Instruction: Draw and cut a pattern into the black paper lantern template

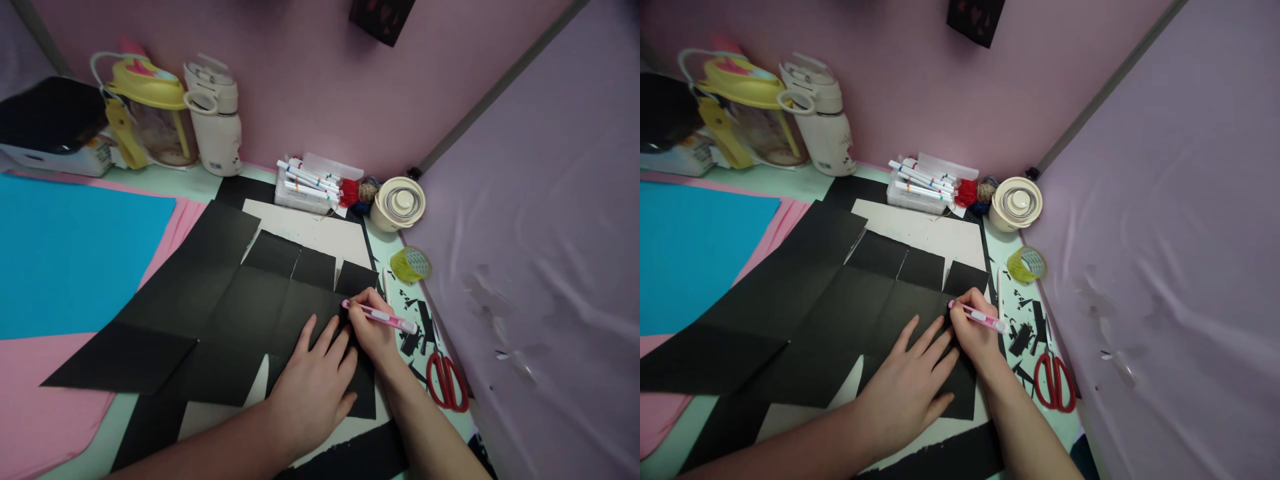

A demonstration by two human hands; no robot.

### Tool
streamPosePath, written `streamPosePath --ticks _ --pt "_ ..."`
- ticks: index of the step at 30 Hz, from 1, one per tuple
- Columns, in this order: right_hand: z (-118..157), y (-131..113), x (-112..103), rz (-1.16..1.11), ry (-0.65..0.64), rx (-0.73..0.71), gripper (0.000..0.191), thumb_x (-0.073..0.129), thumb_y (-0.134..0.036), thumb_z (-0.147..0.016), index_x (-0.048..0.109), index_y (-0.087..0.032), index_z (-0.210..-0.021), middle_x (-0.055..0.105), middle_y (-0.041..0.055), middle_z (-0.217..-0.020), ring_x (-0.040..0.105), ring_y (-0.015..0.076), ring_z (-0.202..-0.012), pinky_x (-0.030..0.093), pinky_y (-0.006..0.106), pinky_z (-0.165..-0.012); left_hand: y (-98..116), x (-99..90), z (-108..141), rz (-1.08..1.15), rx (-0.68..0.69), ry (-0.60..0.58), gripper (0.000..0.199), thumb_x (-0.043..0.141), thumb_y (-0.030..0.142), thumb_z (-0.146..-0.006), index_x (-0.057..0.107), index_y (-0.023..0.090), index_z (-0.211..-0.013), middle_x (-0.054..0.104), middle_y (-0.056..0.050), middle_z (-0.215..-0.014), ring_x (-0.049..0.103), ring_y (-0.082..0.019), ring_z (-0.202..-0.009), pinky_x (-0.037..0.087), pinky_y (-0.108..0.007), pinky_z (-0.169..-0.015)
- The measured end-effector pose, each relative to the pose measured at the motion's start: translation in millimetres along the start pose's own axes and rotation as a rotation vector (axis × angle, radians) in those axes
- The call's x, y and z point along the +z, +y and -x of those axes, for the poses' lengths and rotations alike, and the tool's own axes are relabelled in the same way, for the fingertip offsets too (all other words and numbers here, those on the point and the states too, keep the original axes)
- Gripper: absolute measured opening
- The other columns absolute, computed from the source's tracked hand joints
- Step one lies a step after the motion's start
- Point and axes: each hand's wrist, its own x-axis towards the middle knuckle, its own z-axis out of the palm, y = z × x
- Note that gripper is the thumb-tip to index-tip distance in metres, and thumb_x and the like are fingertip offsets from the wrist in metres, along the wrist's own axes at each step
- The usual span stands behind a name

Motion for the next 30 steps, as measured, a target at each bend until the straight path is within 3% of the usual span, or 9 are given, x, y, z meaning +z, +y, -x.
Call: streamPosePath --ticks 30 --pt "-0.4 2.7 0.8 -0.003 0.020 -0.001 0.015 0.057 -0.026 -0.081 0.054 -0.021 -0.067 0.056 -0.0035 -0.061 0.053 0.0131 -0.058 0.041 0.024 -0.056 0.6 0.6 0.2 0.001 -0.007 -0.014 0.054 0.043 0.049 -0.094 0.048 0.017 -0.138 0.043 -0.013 -0.150 0.029 -0.035 -0.142 0.016 -0.061 -0.115"
